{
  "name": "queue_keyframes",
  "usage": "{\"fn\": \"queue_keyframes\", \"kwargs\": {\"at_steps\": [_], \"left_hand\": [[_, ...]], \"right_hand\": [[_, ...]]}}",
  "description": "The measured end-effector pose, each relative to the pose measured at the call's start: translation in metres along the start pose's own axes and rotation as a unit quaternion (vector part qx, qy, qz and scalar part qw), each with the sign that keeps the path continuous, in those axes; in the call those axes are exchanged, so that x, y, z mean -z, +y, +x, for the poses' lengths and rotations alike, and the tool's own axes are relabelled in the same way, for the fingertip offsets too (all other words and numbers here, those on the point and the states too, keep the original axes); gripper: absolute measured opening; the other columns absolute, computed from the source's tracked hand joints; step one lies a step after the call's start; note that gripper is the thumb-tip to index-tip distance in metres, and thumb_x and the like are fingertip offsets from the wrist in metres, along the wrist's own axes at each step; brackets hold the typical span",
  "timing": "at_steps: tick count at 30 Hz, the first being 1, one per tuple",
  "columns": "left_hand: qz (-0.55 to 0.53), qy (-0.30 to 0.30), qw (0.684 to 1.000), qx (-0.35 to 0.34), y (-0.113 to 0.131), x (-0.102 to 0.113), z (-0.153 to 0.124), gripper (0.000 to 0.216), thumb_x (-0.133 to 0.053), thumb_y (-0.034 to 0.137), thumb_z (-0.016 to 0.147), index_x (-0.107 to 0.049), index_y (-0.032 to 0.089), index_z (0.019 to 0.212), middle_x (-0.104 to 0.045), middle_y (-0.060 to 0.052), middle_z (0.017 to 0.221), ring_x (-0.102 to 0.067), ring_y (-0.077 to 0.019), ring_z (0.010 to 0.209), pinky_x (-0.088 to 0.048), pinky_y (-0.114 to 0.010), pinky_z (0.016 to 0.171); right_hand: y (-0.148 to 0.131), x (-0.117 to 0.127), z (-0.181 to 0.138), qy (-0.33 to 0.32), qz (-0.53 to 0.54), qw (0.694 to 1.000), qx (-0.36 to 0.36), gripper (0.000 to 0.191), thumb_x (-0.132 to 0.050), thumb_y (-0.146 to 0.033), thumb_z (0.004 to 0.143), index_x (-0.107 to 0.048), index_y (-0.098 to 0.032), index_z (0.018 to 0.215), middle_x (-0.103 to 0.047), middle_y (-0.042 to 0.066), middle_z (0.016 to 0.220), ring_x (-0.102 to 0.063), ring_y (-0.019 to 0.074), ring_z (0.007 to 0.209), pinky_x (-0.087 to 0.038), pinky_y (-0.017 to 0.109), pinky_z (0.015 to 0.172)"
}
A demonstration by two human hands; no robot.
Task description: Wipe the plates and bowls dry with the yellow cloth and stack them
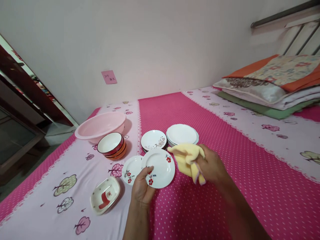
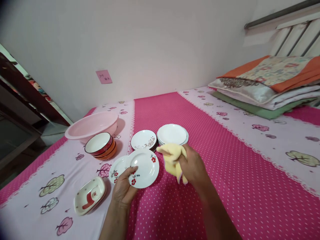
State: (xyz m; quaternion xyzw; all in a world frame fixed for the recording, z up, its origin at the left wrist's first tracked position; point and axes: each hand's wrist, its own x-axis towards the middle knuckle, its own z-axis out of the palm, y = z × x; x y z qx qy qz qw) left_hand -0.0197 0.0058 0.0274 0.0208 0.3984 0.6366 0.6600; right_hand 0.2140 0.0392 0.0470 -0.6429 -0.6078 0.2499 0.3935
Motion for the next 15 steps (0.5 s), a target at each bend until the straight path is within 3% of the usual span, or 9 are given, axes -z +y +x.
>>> {"fn": "queue_keyframes", "kwargs": {"at_steps": [3, 5, 8, 11, 15], "left_hand": [[0.083, -0.035, 0.996, -0.016, -0.003, 0.003, 0.000, 0.031, -0.074, 0.003, 0.073, -0.077, 0.007, 0.104, -0.084, -0.013, 0.088, -0.081, -0.0270, 0.084, -0.063, -0.039, 0.093], [0.139, -0.065, 0.988, -0.015, -0.007, 0.004, 0.000, 0.030, -0.083, 0.009, 0.066, -0.077, 0.007, 0.095, -0.083, -0.014, 0.086, -0.081, -0.0303, 0.087, -0.063, -0.038, 0.090], [0.192, -0.095, 0.977, -0.006, -0.012, 0.004, -0.002, 0.036, -0.090, 0.018, 0.061, -0.078, 0.008, 0.093, -0.083, -0.015, 0.085, -0.080, -0.0332, 0.090, -0.063, -0.039, 0.086], [0.210, -0.150, 0.966, 0.004, -0.015, 0.003, -0.003, 0.043, -0.093, 0.021, 0.061, -0.079, 0.010, 0.101, -0.083, -0.014, 0.089, -0.079, -0.0338, 0.092, -0.062, -0.041, 0.086], [0.217, -0.165, 0.962, 0.011, -0.014, 0.002, -0.006, 0.047, -0.095, 0.030, 0.065, -0.080, 0.012, 0.105, -0.083, -0.014, 0.090, -0.078, -0.0323, 0.088, -0.061, -0.040, 0.082]], "right_hand": [[-0.001, -0.002, -0.001, 0.064, 0.075, 0.995, 0.015, 0.026, -0.055, -0.041, 0.090, -0.067, -0.020, 0.099, -0.074, 0.006, 0.084, -0.067, 0.0246, 0.075, -0.048, 0.032, 0.064], [-0.008, -0.005, -0.006, 0.068, 0.118, 0.990, 0.039, 0.032, -0.054, -0.047, 0.093, -0.067, -0.019, 0.099, -0.073, 0.005, 0.081, -0.066, 0.0237, 0.072, -0.049, 0.032, 0.063], [-0.022, -0.006, -0.014, -0.059, 0.175, 0.980, 0.080, 0.035, -0.058, -0.050, 0.095, -0.071, -0.018, 0.103, -0.075, 0.005, 0.084, -0.069, 0.0235, 0.077, -0.052, 0.031, 0.068], [-0.031, 0.000, -0.019, -0.220, 0.210, 0.945, 0.117, 0.041, -0.063, -0.054, 0.095, -0.076, -0.018, 0.111, -0.078, 0.009, 0.108, -0.072, 0.0275, 0.102, -0.055, 0.036, 0.089], [-0.030, 0.001, -0.019, -0.192, 0.189, 0.958, 0.100, 0.043, -0.067, -0.052, 0.093, -0.073, -0.021, 0.123, -0.076, 0.010, 0.121, -0.069, 0.0301, 0.114, -0.052, 0.041, 0.098]]}}
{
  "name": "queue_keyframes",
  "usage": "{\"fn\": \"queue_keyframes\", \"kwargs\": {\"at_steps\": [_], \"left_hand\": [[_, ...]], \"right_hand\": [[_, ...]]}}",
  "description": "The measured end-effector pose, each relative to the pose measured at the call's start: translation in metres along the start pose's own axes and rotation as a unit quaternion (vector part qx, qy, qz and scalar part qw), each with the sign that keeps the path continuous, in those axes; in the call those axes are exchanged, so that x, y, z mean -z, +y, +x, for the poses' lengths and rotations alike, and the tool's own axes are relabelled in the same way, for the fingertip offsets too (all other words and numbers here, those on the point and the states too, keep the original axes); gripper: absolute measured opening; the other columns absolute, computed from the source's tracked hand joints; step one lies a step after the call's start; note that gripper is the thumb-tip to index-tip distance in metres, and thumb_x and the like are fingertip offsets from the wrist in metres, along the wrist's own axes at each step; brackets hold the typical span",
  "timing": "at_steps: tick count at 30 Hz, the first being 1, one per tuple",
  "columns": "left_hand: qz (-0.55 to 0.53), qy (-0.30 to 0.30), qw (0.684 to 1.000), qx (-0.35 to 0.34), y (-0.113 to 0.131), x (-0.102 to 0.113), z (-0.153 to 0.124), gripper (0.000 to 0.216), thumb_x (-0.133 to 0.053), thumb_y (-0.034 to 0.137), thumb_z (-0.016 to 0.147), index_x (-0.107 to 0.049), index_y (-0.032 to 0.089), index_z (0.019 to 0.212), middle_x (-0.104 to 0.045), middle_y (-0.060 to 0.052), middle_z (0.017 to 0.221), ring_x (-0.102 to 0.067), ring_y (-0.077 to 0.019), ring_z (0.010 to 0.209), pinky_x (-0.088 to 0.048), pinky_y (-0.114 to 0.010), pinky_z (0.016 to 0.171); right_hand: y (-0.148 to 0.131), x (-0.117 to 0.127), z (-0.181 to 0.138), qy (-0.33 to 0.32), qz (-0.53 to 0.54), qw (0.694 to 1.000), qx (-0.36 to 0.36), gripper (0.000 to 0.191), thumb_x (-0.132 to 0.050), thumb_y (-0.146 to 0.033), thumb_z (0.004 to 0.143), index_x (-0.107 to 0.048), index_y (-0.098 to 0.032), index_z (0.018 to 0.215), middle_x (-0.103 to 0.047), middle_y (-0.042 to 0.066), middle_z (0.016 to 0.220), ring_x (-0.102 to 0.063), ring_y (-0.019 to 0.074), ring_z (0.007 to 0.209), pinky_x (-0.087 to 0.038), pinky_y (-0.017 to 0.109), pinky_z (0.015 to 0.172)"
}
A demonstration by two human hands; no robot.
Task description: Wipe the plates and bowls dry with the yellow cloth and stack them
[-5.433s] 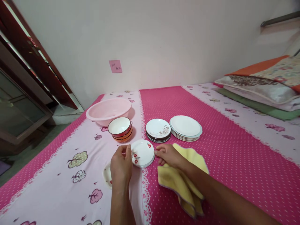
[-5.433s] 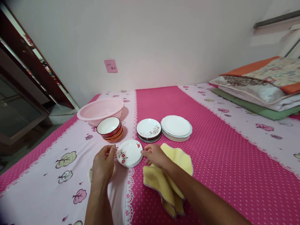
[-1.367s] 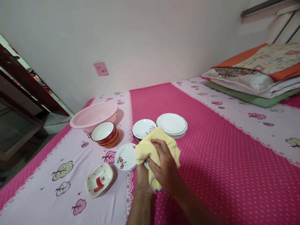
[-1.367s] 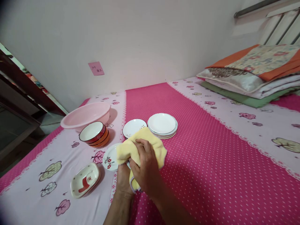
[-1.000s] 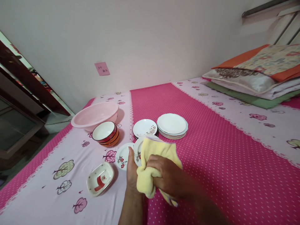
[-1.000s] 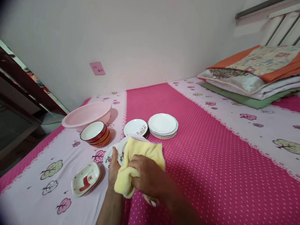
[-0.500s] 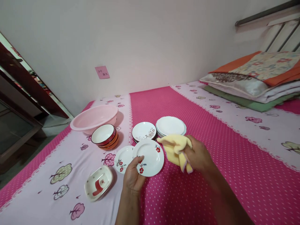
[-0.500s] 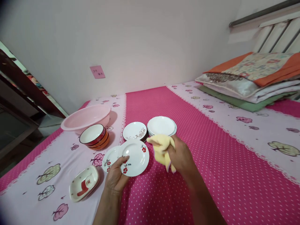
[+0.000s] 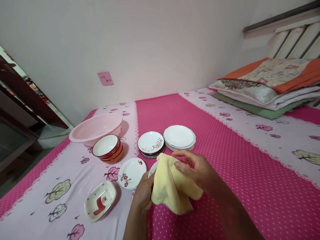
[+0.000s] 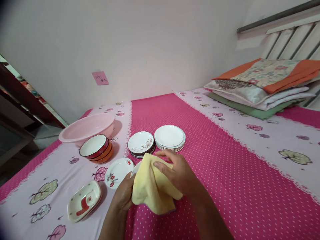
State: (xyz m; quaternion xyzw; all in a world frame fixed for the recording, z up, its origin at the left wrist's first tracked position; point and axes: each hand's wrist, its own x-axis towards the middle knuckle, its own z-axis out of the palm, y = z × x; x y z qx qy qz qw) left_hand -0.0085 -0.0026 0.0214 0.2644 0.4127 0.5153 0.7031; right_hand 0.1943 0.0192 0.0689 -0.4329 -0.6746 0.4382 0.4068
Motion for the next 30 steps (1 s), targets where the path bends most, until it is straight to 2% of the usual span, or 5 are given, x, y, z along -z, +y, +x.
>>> {"fn": "queue_keyframes", "kwargs": {"at_steps": [5, 10, 16, 21, 30], "left_hand": [[0.097, 0.002, 0.995, 0.000, 0.002, -0.001, -0.005, 0.042, -0.091, 0.046, 0.073, -0.082, 0.015, 0.099, -0.080, -0.010, 0.078, -0.074, -0.0271, 0.077, -0.054, -0.031, 0.067], [0.208, -0.075, 0.975, -0.001, 0.009, 0.001, -0.012, 0.036, -0.083, 0.053, 0.081, -0.082, 0.017, 0.083, -0.074, -0.006, 0.070, -0.064, -0.0200, 0.066, -0.041, -0.026, 0.057], [0.276, -0.101, 0.956, -0.011, 0.014, 0.012, -0.013, 0.045, -0.081, 0.058, 0.081, -0.078, 0.014, 0.072, -0.065, -0.003, 0.061, -0.046, -0.0125, 0.056, -0.031, -0.024, 0.055], [0.235, -0.058, 0.970, -0.008, 0.013, 0.015, -0.013, 0.046, -0.081, 0.059, 0.080, -0.079, 0.013, 0.078, -0.067, -0.004, 0.063, -0.048, -0.0129, 0.053, -0.033, -0.025, 0.053], [0.091, 0.096, 0.985, -0.109, 0.019, 0.000, -0.018, 0.046, -0.089, 0.058, 0.072, -0.071, 0.016, 0.075, -0.060, 0.003, 0.055, -0.048, -0.0108, 0.046, -0.038, -0.023, 0.049]], "right_hand": [[0.007, -0.017, 0.000, -0.062, -0.083, 0.994, -0.033, 0.024, -0.074, -0.039, 0.086, -0.066, -0.022, 0.100, -0.073, 0.002, 0.096, -0.065, 0.0232, 0.087, -0.048, 0.033, 0.075], [0.004, -0.030, -0.005, -0.079, -0.144, 0.986, -0.020, 0.018, -0.069, -0.028, 0.086, -0.052, -0.023, 0.083, -0.067, -0.001, 0.086, -0.057, 0.0189, 0.078, -0.038, 0.029, 0.066], [0.012, -0.027, 0.001, -0.151, -0.050, 0.986, -0.042, 0.025, -0.076, -0.033, 0.081, -0.055, -0.020, 0.073, -0.060, -0.003, 0.073, -0.052, 0.0149, 0.070, -0.034, 0.025, 0.059], [0.029, -0.029, 0.005, -0.193, 0.142, 0.966, -0.098, 0.028, -0.084, -0.039, 0.078, -0.070, -0.017, 0.087, -0.068, -0.003, 0.077, -0.059, 0.0143, 0.071, -0.043, 0.024, 0.064], [0.041, -0.037, 0.009, -0.183, 0.260, 0.942, -0.111, 0.047, -0.087, -0.049, 0.079, -0.078, -0.018, 0.113, -0.081, 0.006, 0.105, -0.075, 0.0287, 0.102, -0.058, 0.043, 0.095]]}}
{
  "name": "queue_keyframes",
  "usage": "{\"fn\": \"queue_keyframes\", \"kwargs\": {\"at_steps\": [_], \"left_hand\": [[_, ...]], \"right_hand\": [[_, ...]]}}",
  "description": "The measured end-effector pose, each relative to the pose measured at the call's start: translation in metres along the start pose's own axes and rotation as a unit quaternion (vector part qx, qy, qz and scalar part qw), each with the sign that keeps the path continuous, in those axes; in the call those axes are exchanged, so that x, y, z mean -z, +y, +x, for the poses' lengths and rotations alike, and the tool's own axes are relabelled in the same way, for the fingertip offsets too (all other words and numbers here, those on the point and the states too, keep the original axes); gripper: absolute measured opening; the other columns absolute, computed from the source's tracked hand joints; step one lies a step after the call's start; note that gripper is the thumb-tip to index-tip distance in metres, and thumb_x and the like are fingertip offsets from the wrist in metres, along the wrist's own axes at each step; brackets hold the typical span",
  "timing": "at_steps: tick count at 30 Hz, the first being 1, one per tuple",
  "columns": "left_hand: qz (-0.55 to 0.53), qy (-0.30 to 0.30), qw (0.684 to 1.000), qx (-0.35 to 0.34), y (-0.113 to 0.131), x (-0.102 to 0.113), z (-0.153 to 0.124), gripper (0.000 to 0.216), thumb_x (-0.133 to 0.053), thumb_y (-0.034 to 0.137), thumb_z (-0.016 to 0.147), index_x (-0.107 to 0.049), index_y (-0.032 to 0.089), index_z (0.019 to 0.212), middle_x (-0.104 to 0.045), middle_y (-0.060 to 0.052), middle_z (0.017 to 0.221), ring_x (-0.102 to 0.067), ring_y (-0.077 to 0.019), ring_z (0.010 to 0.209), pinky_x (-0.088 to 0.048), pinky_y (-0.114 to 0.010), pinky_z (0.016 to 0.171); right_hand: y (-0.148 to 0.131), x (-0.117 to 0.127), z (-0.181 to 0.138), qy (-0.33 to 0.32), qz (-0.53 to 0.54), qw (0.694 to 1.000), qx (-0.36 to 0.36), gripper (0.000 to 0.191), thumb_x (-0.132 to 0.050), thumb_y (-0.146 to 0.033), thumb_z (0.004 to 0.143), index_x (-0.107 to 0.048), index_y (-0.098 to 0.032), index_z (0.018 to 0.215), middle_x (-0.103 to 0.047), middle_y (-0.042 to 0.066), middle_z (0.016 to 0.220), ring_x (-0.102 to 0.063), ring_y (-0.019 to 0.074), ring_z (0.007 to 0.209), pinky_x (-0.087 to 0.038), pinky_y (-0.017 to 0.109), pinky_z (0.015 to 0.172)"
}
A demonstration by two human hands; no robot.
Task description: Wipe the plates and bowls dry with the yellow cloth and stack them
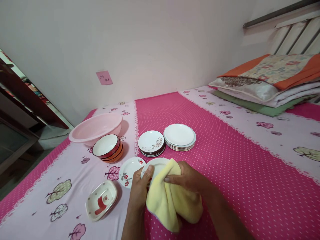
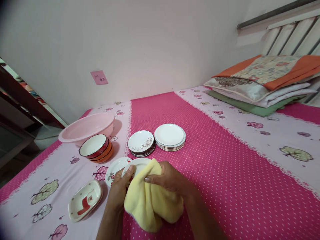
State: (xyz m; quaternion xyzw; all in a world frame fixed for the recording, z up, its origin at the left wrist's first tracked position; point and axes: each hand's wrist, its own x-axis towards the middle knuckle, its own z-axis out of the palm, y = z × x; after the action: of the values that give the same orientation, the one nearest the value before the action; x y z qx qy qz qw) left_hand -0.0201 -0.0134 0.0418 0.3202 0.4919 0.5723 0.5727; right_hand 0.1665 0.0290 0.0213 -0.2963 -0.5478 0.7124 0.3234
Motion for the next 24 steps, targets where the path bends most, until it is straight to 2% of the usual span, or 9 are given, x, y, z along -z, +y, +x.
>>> {"fn": "queue_keyframes", "kwargs": {"at_steps": [2, 5, 7, 8, 10, 13, 17, 20, 24], "left_hand": [[0.000, 0.060, 0.998, -0.022, -0.002, -0.002, -0.001, 0.046, -0.087, 0.060, 0.075, -0.067, 0.018, 0.073, -0.059, 0.005, 0.055, -0.048, -0.0109, 0.048, -0.037, -0.023, 0.049], [-0.002, 0.170, 0.985, -0.010, -0.007, -0.004, -0.002, 0.040, -0.082, 0.060, 0.081, -0.070, 0.022, 0.085, -0.066, 0.003, 0.063, -0.059, -0.0151, 0.057, -0.042, -0.026, 0.055], [-0.008, 0.199, 0.980, 0.011, -0.008, -0.005, -0.002, 0.038, -0.083, 0.057, 0.082, -0.072, 0.023, 0.095, -0.069, 0.001, 0.066, -0.064, -0.0180, 0.063, -0.045, -0.027, 0.059], [-0.012, 0.177, 0.984, 0.010, -0.008, -0.005, -0.001, 0.038, -0.083, 0.056, 0.082, -0.073, 0.022, 0.098, -0.070, 0.001, 0.067, -0.065, -0.0190, 0.065, -0.046, -0.028, 0.060], [-0.014, 0.085, 0.996, -0.006, -0.004, -0.004, -0.001, 0.042, -0.083, 0.055, 0.083, -0.075, 0.020, 0.104, -0.073, -0.001, 0.071, -0.066, -0.0203, 0.066, -0.047, -0.028, 0.062], [0.040, -0.020, 0.997, -0.062, 0.006, -0.001, -0.001, 0.044, -0.085, 0.052, 0.080, -0.077, 0.018, 0.106, -0.077, -0.005, 0.084, -0.067, -0.0199, 0.071, -0.049, -0.027, 0.065], [0.191, -0.136, 0.969, -0.075, 0.017, 0.002, -0.004, 0.038, -0.075, 0.055, 0.088, -0.078, 0.017, 0.088, -0.070, -0.003, 0.073, -0.057, -0.0158, 0.062, -0.042, -0.023, 0.055], [0.207, -0.142, 0.965, -0.074, 0.017, -0.001, -0.006, 0.041, -0.070, 0.057, 0.091, -0.078, 0.017, 0.083, -0.063, -0.001, 0.065, -0.049, -0.0140, 0.057, -0.037, -0.023, 0.052], [0.134, -0.050, 0.984, -0.103, 0.013, -0.005, -0.007, 0.039, -0.073, 0.056, 0.089, -0.075, 0.019, 0.079, -0.060, 0.001, 0.063, -0.047, -0.0138, 0.055, -0.037, -0.024, 0.053]], "right_hand": [[0.003, -0.005, 0.004, 0.015, 0.018, 1.000, 0.019, 0.048, -0.087, -0.049, 0.079, -0.078, -0.019, 0.115, -0.081, 0.007, 0.109, -0.075, 0.0296, 0.104, -0.058, 0.045, 0.098], [0.006, -0.014, 0.009, 0.040, 0.056, 0.997, 0.037, 0.050, -0.087, -0.050, 0.080, -0.077, -0.019, 0.118, -0.080, 0.008, 0.114, -0.075, 0.0308, 0.105, -0.058, 0.046, 0.099], [0.005, -0.018, 0.009, 0.046, 0.075, 0.995, 0.043, 0.049, -0.085, -0.051, 0.081, -0.076, -0.020, 0.117, -0.080, 0.009, 0.114, -0.075, 0.0309, 0.107, -0.058, 0.045, 0.099], [0.004, -0.017, 0.009, 0.048, 0.077, 0.995, 0.046, 0.049, -0.084, -0.052, 0.082, -0.075, -0.020, 0.117, -0.080, 0.008, 0.113, -0.075, 0.0307, 0.107, -0.058, 0.044, 0.099], [0.000, -0.012, 0.005, 0.047, 0.061, 0.996, 0.043, 0.049, -0.084, -0.053, 0.082, -0.075, -0.019, 0.117, -0.080, 0.008, 0.112, -0.075, 0.0301, 0.107, -0.058, 0.043, 0.099], [-0.004, 0.002, -0.004, 0.016, -0.003, 1.000, 0.002, 0.050, -0.084, -0.055, 0.081, -0.076, -0.018, 0.114, -0.080, 0.008, 0.109, -0.075, 0.0295, 0.103, -0.058, 0.041, 0.094], [-0.004, 0.015, -0.015, -0.030, -0.088, 0.995, -0.048, 0.047, -0.083, -0.055, 0.080, -0.078, -0.017, 0.107, -0.080, 0.006, 0.099, -0.073, 0.0245, 0.087, -0.057, 0.033, 0.077], [-0.005, 0.012, -0.015, -0.019, -0.098, 0.994, -0.047, 0.045, -0.084, -0.056, 0.078, -0.078, -0.016, 0.099, -0.079, 0.005, 0.091, -0.071, 0.0218, 0.078, -0.055, 0.031, 0.070], [-0.007, 0.001, -0.006, 0.016, -0.090, 0.996, 0.010, 0.047, -0.083, -0.055, 0.080, -0.077, -0.019, 0.111, -0.080, 0.006, 0.105, -0.073, 0.0250, 0.090, -0.061, 0.037, 0.081]]}}
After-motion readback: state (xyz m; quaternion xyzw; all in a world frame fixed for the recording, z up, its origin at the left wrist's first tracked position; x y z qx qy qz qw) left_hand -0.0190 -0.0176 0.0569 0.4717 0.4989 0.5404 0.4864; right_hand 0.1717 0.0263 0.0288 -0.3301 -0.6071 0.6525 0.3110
